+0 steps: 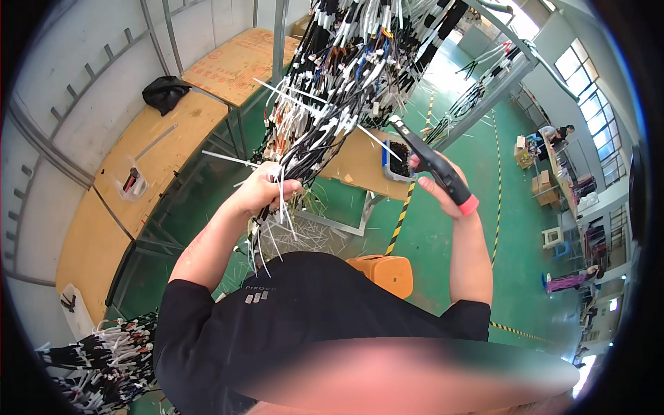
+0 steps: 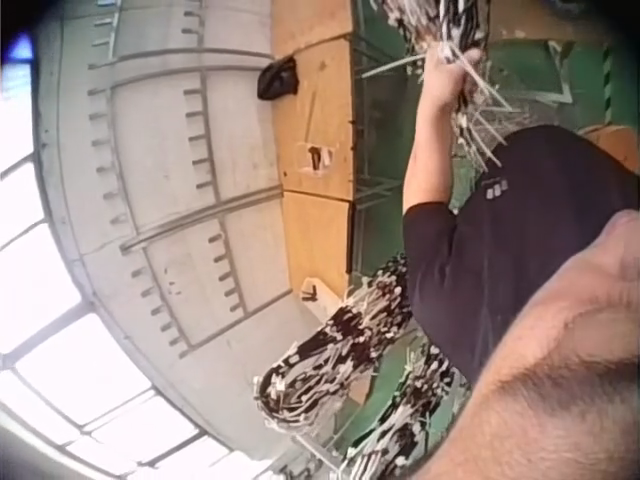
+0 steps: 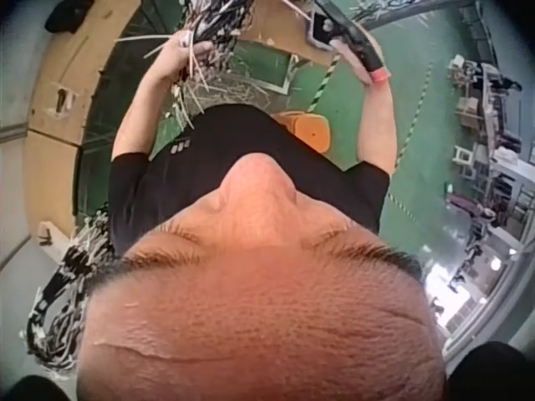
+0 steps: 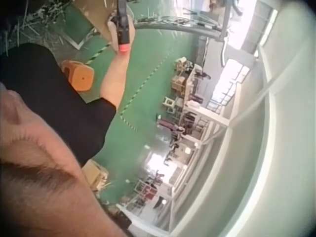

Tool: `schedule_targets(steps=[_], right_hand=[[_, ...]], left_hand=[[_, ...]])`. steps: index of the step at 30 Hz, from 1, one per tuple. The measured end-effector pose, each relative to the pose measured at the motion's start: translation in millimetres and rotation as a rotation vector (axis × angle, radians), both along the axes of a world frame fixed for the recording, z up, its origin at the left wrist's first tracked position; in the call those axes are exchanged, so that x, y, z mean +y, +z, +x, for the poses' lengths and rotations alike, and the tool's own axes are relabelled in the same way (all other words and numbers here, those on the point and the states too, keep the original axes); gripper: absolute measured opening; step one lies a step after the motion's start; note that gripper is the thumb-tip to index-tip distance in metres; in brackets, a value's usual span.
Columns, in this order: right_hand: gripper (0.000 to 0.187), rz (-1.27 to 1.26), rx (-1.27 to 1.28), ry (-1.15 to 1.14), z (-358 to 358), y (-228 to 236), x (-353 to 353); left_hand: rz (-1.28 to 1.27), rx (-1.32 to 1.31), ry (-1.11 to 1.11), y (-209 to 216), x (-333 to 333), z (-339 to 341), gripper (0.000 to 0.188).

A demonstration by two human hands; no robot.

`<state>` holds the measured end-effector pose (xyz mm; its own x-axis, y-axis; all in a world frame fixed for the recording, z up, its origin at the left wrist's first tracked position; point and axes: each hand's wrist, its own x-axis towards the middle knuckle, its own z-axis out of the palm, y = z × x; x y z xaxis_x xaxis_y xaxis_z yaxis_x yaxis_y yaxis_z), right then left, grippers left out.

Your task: Bundling and securing wire harnesses using zip ties and a cable tie gun.

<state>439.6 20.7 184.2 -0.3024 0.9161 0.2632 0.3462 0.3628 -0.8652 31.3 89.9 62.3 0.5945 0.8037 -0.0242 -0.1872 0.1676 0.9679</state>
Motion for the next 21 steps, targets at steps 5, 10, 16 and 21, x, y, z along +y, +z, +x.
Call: schedule_targets(steps=[5,10,16,21], right_hand=[[0.051,-0.096,-0.063,0.104,0,-7,23],[0.055,-0.218,0.076,0.169,-17,-10,38],[0.056,-0.257,0.237,0.223,-26,-8,40],[0.048,-0.140,-0.047,0.227,-22,13,40]], left_hand=[[-0.036,-0.046,-0.017,2,-5,9,0.021],[0.047,0.008,-0.027,5,-8,12,0.024],[0.054,0.075,0.010,9,-12,14,0.029],[0.068,0.128,0.060,11,-16,18,0.018]])
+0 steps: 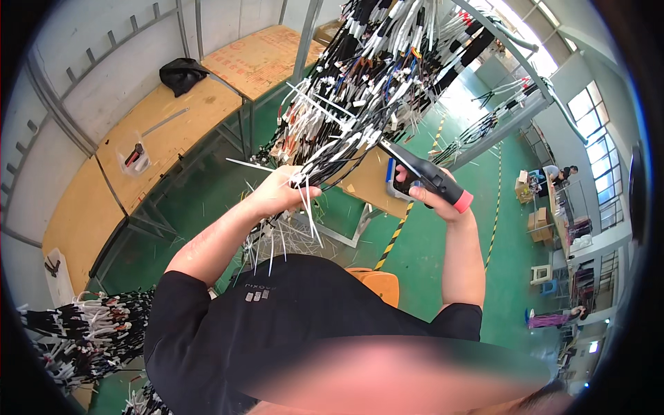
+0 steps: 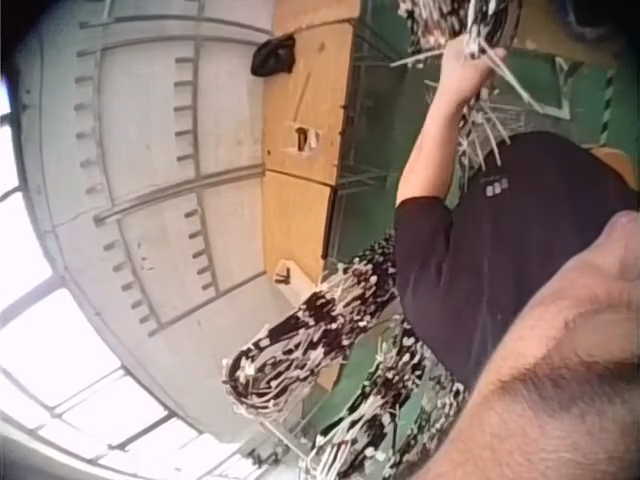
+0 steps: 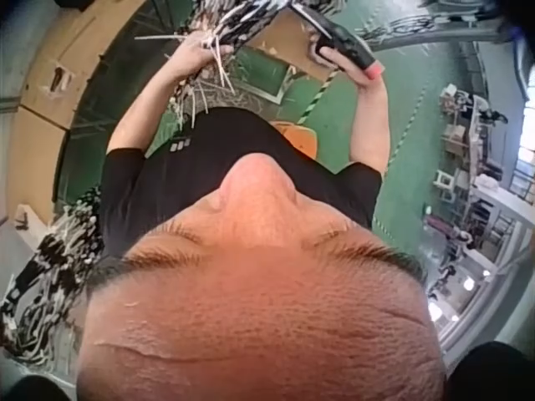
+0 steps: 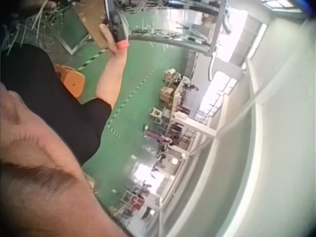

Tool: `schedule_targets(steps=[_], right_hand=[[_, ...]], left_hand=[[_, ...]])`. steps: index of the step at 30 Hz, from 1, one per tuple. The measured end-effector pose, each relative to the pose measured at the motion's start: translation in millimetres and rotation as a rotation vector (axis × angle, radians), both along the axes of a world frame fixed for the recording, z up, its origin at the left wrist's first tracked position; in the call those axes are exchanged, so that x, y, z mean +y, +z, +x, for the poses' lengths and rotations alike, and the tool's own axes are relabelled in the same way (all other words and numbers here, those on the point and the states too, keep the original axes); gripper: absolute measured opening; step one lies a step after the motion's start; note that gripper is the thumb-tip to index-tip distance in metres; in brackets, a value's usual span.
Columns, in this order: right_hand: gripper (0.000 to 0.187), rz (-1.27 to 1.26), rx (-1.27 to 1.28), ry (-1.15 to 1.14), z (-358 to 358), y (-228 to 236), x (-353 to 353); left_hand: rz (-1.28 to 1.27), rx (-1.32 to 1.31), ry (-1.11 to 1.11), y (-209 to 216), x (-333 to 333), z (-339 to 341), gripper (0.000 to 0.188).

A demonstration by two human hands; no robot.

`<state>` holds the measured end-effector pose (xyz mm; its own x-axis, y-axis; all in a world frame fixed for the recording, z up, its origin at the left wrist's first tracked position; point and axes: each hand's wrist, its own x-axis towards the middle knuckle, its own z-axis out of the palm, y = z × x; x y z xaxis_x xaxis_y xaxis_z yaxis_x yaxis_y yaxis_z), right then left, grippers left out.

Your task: Bundling and securing wire harnesses using zip ties and a cable tie gun.

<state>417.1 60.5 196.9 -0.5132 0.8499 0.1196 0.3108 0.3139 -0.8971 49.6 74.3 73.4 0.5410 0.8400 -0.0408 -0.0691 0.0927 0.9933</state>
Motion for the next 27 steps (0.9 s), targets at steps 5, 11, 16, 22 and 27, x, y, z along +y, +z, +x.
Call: schedule_targets(steps=[5,11,16,22,27], right_hand=[[0.045,0.007,-0.076,-0.019,-5,11,-2],[0.037,0.378,-0.490,-0.007,-16,27,-7],[0.046,0.054,-0.213,-0.027,-15,25,-3],[0.052,-0.095,-0.117,-0.018,-13,20,3],[0.045,-0.175,-0.024,-0.127,-11,1,3]], left_hand=[[0.154,0.024,0.156,5,-13,5,0.031],[0.306,-0.017,0.109,4,-13,8,0.017],[0.595,0.099,0.042,4,-5,6,0.016],[0.776,0.323,-0.015,11,0,3,0.030],[0.899,0.329,0.010,8,8,-1,0.045]])
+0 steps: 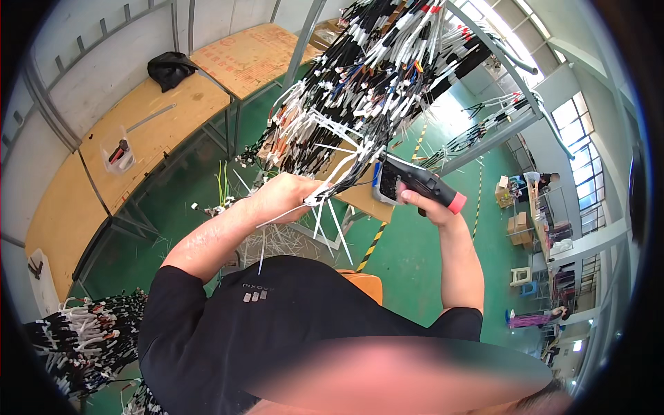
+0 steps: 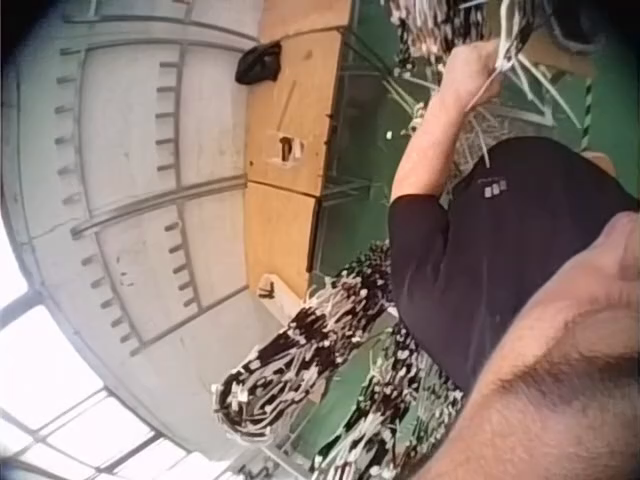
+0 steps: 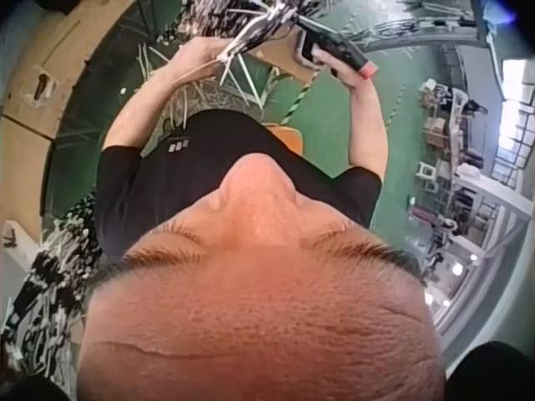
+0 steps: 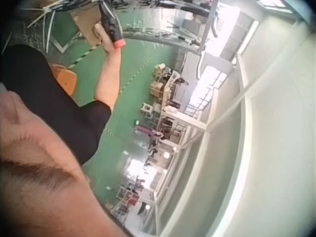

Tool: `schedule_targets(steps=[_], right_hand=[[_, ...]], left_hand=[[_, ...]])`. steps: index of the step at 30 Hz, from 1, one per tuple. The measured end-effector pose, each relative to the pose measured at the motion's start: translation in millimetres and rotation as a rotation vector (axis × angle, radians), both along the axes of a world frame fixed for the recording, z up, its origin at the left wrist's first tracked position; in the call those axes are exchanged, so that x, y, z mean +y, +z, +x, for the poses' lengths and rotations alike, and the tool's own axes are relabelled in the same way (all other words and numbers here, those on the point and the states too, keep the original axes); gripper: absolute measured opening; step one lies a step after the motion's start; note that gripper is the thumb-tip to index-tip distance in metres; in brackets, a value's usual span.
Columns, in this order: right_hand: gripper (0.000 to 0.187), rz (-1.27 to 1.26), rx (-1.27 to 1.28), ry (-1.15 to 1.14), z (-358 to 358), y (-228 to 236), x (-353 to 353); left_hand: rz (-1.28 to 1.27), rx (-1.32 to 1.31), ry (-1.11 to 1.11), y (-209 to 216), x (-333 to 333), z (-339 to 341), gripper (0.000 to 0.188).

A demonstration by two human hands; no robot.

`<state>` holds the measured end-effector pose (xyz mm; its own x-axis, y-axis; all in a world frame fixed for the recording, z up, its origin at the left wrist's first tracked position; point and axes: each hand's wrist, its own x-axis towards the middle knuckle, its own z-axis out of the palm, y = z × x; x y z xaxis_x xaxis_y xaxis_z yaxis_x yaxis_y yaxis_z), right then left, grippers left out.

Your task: Bundling and securing wire harnesses using zip ties and a cable tie gun.

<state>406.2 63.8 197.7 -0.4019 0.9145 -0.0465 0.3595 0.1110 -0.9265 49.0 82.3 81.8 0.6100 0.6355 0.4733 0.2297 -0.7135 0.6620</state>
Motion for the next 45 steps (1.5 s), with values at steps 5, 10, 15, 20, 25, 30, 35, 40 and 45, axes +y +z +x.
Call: schedule_targets(steps=[5,10,15,20,25,30,35,40,45], right_hand=[[0.024,0.658,-0.579,-0.030,-11,-12,-6],[0.029,1.011,-0.688,-0.126,5,-48,-17],[0.035,0.964,-0.475,-0.294,5,-90,-22],[0.045,0.763,-0.228,-0.293,-22,-98,-35],[0.044,1.087,-0.410,-0.315,-29,-99,-42],[0.034,1.274,-0.693,-0.260,-51,-104,-58],[0.034,1.214,-0.422,-0.229,-47,-119,-72],[0.042,1.137,-0.280,-0.297,-20,-123,-81],[0.043,0.748,0.001,-0.419,-7,-120,-100]], left_hand=[[-0.161,-0.134,-0.033,-4,9,-6,0.014],[-0.620,-0.246,-0.080,-8,13,-21,0.029],[-0.741,-0.402,-0.004,-24,7,-11,0.049],[-0.605,-0.484,0.186,-37,-11,8,0.066],[-0.960,-0.578,-0.178,-27,-9,11,0.037],[-0.743,-0.367,0.084,0,-31,37,0.050],[-0.662,-0.440,0.267,-13,-42,61,0.046],[-0.799,-0.220,-0.531,-11,-11,27,0.091],[-1.218,-0.424,-1.032,-2,19,25,0.114]])
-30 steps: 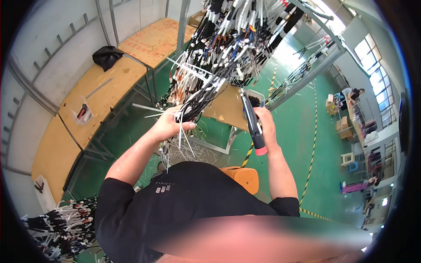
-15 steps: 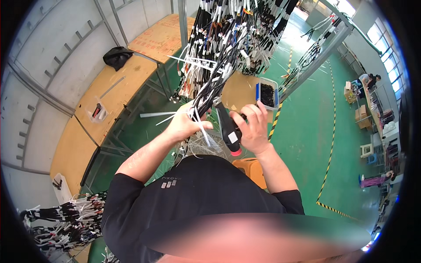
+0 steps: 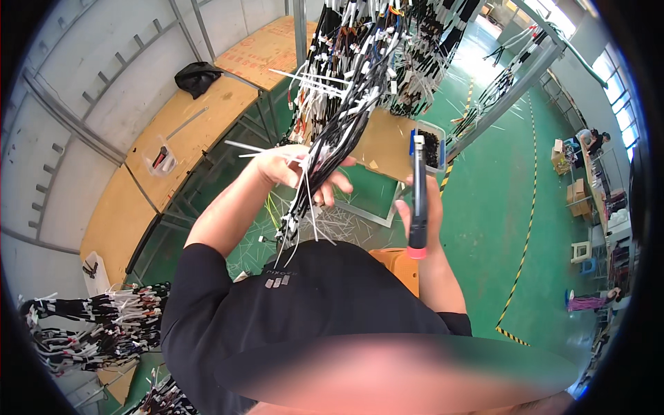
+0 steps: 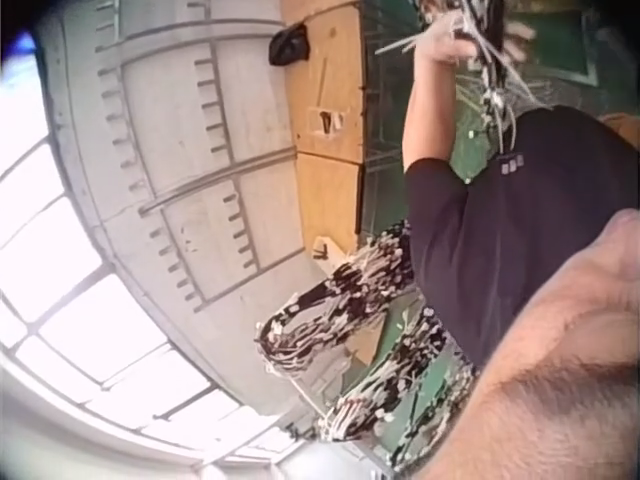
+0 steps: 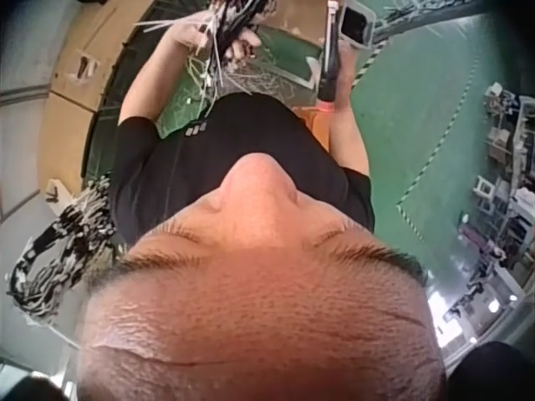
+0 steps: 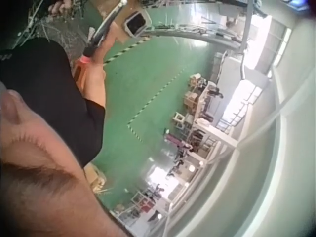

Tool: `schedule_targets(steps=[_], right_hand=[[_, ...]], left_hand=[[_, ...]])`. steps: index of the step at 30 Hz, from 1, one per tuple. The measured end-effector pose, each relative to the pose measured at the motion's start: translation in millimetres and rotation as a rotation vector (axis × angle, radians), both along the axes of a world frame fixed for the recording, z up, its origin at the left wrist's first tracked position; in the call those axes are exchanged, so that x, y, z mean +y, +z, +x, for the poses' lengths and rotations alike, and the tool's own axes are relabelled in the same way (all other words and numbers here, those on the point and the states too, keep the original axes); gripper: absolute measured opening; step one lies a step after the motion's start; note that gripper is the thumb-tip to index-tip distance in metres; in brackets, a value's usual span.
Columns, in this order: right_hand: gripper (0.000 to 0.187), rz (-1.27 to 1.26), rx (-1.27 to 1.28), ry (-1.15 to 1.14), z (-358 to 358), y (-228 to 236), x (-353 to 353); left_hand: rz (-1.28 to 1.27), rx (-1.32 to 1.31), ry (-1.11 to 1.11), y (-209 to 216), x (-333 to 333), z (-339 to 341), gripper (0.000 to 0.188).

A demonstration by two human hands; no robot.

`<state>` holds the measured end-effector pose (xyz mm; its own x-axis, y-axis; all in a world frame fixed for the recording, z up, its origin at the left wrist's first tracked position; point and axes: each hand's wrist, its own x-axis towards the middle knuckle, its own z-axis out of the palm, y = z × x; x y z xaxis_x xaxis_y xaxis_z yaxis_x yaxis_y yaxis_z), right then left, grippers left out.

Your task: Bundling and securing wire harnesses using zip ties and a cable tie gun.

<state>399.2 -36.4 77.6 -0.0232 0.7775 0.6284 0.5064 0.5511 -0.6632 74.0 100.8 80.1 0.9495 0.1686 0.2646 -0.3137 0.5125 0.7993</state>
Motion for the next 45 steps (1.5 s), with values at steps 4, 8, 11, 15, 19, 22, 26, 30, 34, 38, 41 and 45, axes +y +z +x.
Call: schedule_targets(steps=[4,8,11,15,19,22,26,30,34,38,41,45], right_hand=[[0.043,-0.194,0.397,0.401,11,-21,-5],[0.050,-0.426,0.886,0.781,-35,-33,-16],[0.063,-0.698,1.094,0.781,-44,-95,-10],[0.076,-0.876,1.229,0.905,-62,-115,13],[0.065,-0.961,1.302,0.911,-59,-128,23],[0.064,-0.963,1.311,0.894,-50,-135,31],[0.055,-0.920,1.406,0.997,-39,-143,39],[0.050,-0.923,1.472,0.999,-33,-136,35],[0.052,-0.961,1.559,0.866,-15,-177,24],[0.053,-0.965,1.569,0.739,13,-184,3],[0.053,-0.826,1.513,0.647,34,-181,-21],[0.055,-0.789,1.397,0.421,67,-186,-55]], left_hand=[[0.078,-0.069,0.243,-10,-20,29,0.096],[0.039,0.076,0.575,1,-59,58,0.087],[-0.027,0.074,0.446,-14,-51,60,0.090],[0.369,0.295,0.211,-12,-25,37,0.111],[0.504,0.404,-0.019,-6,4,10,0.138],[0.332,0.381,-0.007,-16,7,9,0.150],[0.072,0.214,0.142,-42,-4,2,0.093],[0.215,0.385,0.219,-70,2,15,0.092],[0.241,0.363,0.115,-72,14,55,0.069],[0.053,0.132,0.276,-94,-16,81,0.038],[-0.261,0.009,0.220,-63,-50,91,0.041],[-0.226,0.053,0.123,-65,-43,91,0.026]])
